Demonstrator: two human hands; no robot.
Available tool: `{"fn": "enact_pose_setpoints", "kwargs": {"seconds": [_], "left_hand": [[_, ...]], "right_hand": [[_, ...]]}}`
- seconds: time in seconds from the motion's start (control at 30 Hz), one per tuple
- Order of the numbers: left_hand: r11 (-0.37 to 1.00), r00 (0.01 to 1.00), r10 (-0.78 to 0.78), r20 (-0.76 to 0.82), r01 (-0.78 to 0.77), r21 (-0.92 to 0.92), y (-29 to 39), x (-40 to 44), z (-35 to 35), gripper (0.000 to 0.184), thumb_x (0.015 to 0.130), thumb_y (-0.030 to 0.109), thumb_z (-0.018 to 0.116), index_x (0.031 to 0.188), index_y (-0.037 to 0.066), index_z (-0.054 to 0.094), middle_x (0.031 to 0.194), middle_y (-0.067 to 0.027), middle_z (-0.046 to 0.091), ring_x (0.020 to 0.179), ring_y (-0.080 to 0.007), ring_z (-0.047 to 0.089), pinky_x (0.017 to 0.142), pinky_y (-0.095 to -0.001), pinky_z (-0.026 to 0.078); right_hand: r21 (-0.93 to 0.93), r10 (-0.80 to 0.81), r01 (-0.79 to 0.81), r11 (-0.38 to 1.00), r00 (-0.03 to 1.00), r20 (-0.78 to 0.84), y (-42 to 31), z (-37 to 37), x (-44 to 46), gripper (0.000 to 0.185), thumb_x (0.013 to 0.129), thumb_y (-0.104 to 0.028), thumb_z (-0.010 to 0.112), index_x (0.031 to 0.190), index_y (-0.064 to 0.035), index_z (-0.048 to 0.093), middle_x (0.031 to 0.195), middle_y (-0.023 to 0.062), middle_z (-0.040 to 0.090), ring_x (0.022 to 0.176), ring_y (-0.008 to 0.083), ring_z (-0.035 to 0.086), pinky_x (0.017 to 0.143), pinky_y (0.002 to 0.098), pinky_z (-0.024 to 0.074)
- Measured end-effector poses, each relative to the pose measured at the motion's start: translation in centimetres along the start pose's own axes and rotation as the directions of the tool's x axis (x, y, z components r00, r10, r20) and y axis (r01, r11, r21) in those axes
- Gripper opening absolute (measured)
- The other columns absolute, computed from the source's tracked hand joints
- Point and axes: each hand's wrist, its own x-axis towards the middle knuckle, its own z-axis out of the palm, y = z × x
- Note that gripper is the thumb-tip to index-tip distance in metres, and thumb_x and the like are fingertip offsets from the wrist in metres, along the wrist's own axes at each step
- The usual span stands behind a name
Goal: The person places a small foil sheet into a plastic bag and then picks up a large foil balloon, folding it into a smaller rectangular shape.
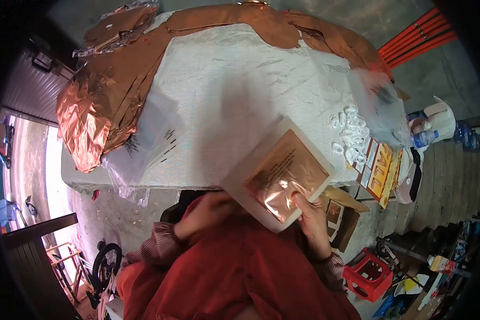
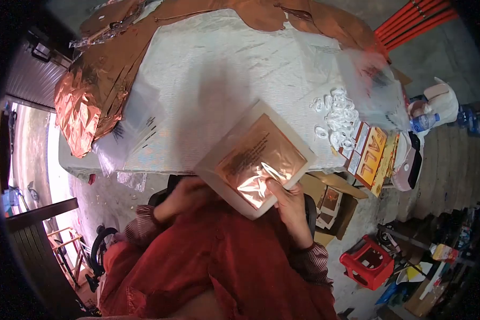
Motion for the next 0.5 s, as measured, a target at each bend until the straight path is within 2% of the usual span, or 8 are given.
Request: {"fn": "enact_pose_setpoints", "kwargs": {"seconds": [0.03, 0.07, 0.13, 0.2, 0.27, 0.33, 0.4, 0.5], "left_hand": [[0.912, 0.984, -0.169, -0.052, 0.137, -0.386, 0.8, -0.3, -0.6, 0.025, 0.097, 0.012, 0.047, 0.115, -0.001, 0.060, 0.105, -0.0111, 0.067, 0.094, -0.0187, 0.064, 0.082, -0.0321, 0.050], [0.911, 0.984, -0.171, -0.058, 0.136, -0.389, 1.5, -0.3, -0.8, 0.025, 0.097, 0.012, 0.047, 0.115, -0.001, 0.060, 0.105, -0.0111, 0.067, 0.094, -0.0187, 0.064, 0.082, -0.0321, 0.050], [0.959, 0.940, -0.119, -0.319, 0.026, -0.281, 3.6, 0.0, -1.2, 0.028, 0.098, 0.011, 0.045, 0.119, -0.003, 0.058, 0.106, -0.0061, 0.066, 0.094, -0.0162, 0.062, 0.081, -0.0271, 0.048], [0.971, 0.939, -0.086, -0.332, 0.005, -0.238, 6.2, 1.2, -0.8, 0.026, 0.098, 0.014, 0.048, 0.115, -0.002, 0.059, 0.103, -0.0040, 0.065, 0.088, -0.0110, 0.058, 0.077, -0.0228, 0.046], [0.992, 0.933, -0.116, -0.340, 0.123, 0.000, 7.6, 1.9, -0.9, 0.021, 0.097, 0.016, 0.052, 0.106, -0.001, 0.061, 0.096, -0.0007, 0.063, 0.082, -0.0076, 0.054, 0.074, -0.0207, 0.042], [0.977, 0.919, -0.210, -0.333, 0.183, -0.111, 7.9, 2.5, -1.3, 0.019, 0.097, 0.017, 0.053, 0.101, 0.000, 0.061, 0.093, 0.0004, 0.062, 0.081, -0.0068, 0.053, 0.073, -0.0205, 0.041], [0.945, 0.900, -0.305, -0.312, 0.245, -0.217, 7.2, 2.8, -1.6, 0.017, 0.096, 0.017, 0.055, 0.097, 0.001, 0.061, 0.090, 0.0016, 0.060, 0.079, -0.0061, 0.051, 0.072, -0.0203, 0.040], [0.927, 0.952, -0.183, -0.247, 0.084, -0.366, 4.6, 2.6, -2.0, 0.016, 0.097, 0.017, 0.054, 0.092, 0.003, 0.060, 0.086, 0.0024, 0.057, 0.077, -0.0057, 0.050, 0.069, -0.0200, 0.040]], "right_hand": [[-0.035, -0.043, 0.043, 0.998, 0.999, 0.001, 0.0, -0.5, -0.1, 0.017, 0.085, -0.010, 0.070, 0.101, -0.0040, 0.068, 0.079, -0.0004, 0.066, 0.053, 0.0027, 0.050, 0.042, 0.0166, 0.0336], [-0.123, -0.023, 0.025, 0.992, 1.000, 0.018, -0.5, -1.0, -0.4, 0.017, 0.084, -0.009, 0.070, 0.101, -0.0038, 0.069, 0.078, -0.0003, 0.067, 0.054, 0.0027, 0.051, 0.043, 0.0166, 0.0338], [-0.102, -0.074, 0.080, 0.992, 0.995, 0.063, -1.1, -0.9, -0.7, 0.018, 0.082, -0.006, 0.071, 0.100, -0.0018, 0.069, 0.081, 0.0031, 0.068, 0.061, 0.0053, 0.058, 0.049, 0.0179, 0.0424], [-0.113, -0.084, 0.099, 0.989, 0.988, 0.130, -1.1, -0.8, -0.6, 0.019, 0.081, -0.004, 0.071, 0.100, -0.0005, 0.068, 0.084, 0.0053, 0.069, 0.065, 0.0078, 0.061, 0.054, 0.0195, 0.0466], [-0.188, -0.015, 0.053, 0.981, 0.980, 0.199, -1.9, -0.6, -0.7, 0.021, 0.079, 0.000, 0.071, 0.100, 0.0024, 0.067, 0.089, 0.0102, 0.070, 0.075, 0.0148, 0.066, 0.067, 0.0251, 0.0543], [-0.263, -0.176, 0.259, 0.929, 0.937, 0.303, -1.3, -0.7, -0.3, 0.019, 0.080, 0.001, 0.071, 0.098, 0.0019, 0.068, 0.087, 0.0104, 0.070, 0.074, 0.0147, 0.066, 0.065, 0.0261, 0.0542], [-0.222, -0.130, 0.198, 0.955, 0.949, 0.287, -1.6, -0.7, -0.2, 0.018, 0.080, 0.001, 0.072, 0.097, 0.0018, 0.068, 0.086, 0.0107, 0.070, 0.073, 0.0147, 0.066, 0.064, 0.0267, 0.0541], [-0.154, -0.053, 0.104, 0.983, 0.951, 0.306, -1.1, -1.2, 0.6, 0.015, 0.079, 0.000, 0.072, 0.094, 0.0018, 0.069, 0.085, 0.0112, 0.070, 0.071, 0.0145, 0.065, 0.061, 0.0273, 0.0536]]}}
